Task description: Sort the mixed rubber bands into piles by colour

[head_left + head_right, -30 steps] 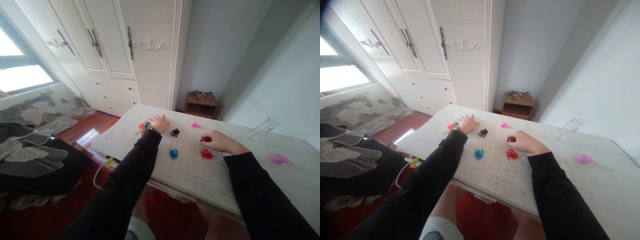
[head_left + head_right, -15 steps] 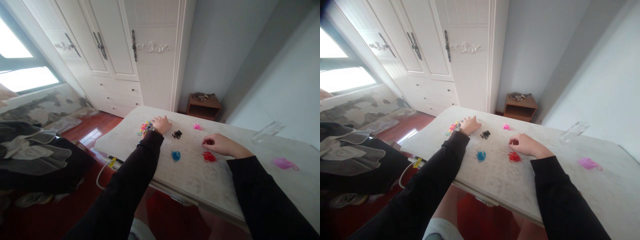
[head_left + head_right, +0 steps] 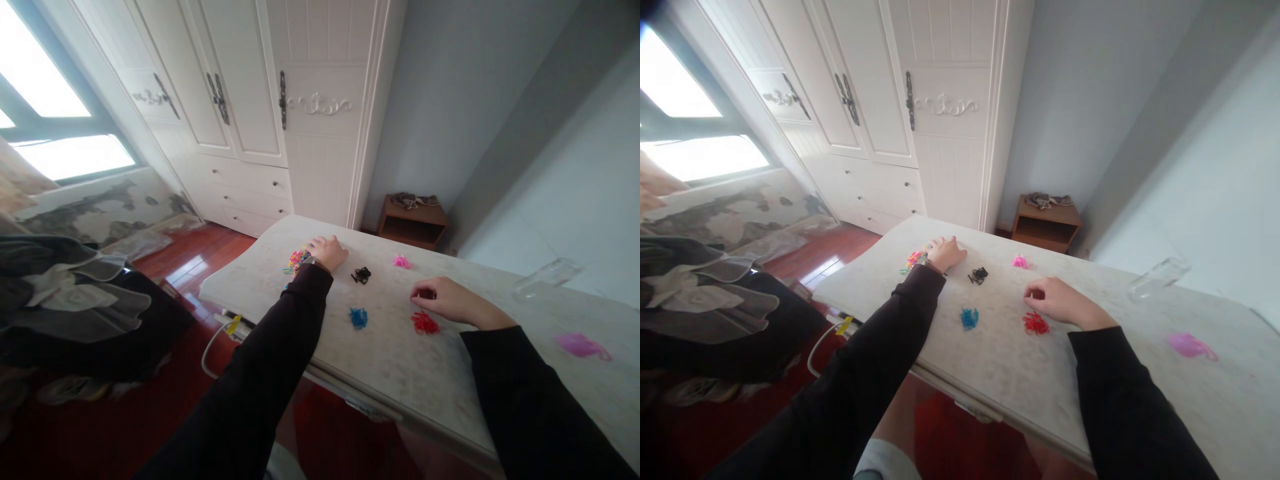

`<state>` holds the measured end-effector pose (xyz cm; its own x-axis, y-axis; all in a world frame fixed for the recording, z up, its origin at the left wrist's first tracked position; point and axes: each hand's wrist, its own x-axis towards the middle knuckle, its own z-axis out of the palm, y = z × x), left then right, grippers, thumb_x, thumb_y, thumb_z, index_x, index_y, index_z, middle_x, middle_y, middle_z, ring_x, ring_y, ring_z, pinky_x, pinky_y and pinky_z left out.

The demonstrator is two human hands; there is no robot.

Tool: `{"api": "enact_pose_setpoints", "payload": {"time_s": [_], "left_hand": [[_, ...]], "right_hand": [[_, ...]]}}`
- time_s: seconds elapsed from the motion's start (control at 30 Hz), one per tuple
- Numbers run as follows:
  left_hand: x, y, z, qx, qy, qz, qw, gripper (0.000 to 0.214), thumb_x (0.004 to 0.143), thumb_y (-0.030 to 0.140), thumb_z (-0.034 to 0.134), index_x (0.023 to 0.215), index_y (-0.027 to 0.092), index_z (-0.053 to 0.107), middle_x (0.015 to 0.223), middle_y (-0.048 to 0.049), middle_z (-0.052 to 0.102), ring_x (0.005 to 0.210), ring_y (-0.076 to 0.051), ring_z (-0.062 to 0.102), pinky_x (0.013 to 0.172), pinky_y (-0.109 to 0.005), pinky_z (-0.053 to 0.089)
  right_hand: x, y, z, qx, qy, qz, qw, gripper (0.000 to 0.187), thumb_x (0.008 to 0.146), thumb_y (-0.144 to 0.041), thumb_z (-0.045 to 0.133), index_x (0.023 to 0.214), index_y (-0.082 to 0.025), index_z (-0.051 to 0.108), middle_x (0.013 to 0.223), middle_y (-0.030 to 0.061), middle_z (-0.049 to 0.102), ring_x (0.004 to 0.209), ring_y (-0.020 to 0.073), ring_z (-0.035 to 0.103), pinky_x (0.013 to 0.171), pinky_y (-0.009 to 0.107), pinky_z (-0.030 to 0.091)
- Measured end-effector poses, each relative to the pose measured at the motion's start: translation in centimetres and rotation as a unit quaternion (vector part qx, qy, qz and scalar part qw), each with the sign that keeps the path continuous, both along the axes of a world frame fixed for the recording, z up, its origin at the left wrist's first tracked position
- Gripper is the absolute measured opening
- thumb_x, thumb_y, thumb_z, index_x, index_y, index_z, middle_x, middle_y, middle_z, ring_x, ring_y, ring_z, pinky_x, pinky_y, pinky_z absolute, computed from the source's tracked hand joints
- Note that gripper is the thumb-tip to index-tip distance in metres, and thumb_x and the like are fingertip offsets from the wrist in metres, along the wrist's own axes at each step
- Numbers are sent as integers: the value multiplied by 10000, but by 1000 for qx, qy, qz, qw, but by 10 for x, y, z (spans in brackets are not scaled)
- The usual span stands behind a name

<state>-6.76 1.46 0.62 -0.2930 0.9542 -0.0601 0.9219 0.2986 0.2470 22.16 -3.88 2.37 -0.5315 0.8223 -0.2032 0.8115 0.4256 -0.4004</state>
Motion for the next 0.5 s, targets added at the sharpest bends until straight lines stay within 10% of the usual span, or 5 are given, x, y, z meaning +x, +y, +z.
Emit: {"api": "enact_pose_setpoints", "payload": {"time_s": [0.5], "left_hand": [[0, 1, -2, 16, 1, 7, 1000, 588, 856, 431, 539, 1375, 163, 609, 1552, -272, 466, 1433, -494, 388, 1063, -700, 288]], "right_hand": [[0, 1, -4, 6, 3, 6, 1000, 293, 858, -414, 552, 866, -202, 754, 764, 56, 718, 709, 221, 622, 687, 348, 450]]}}
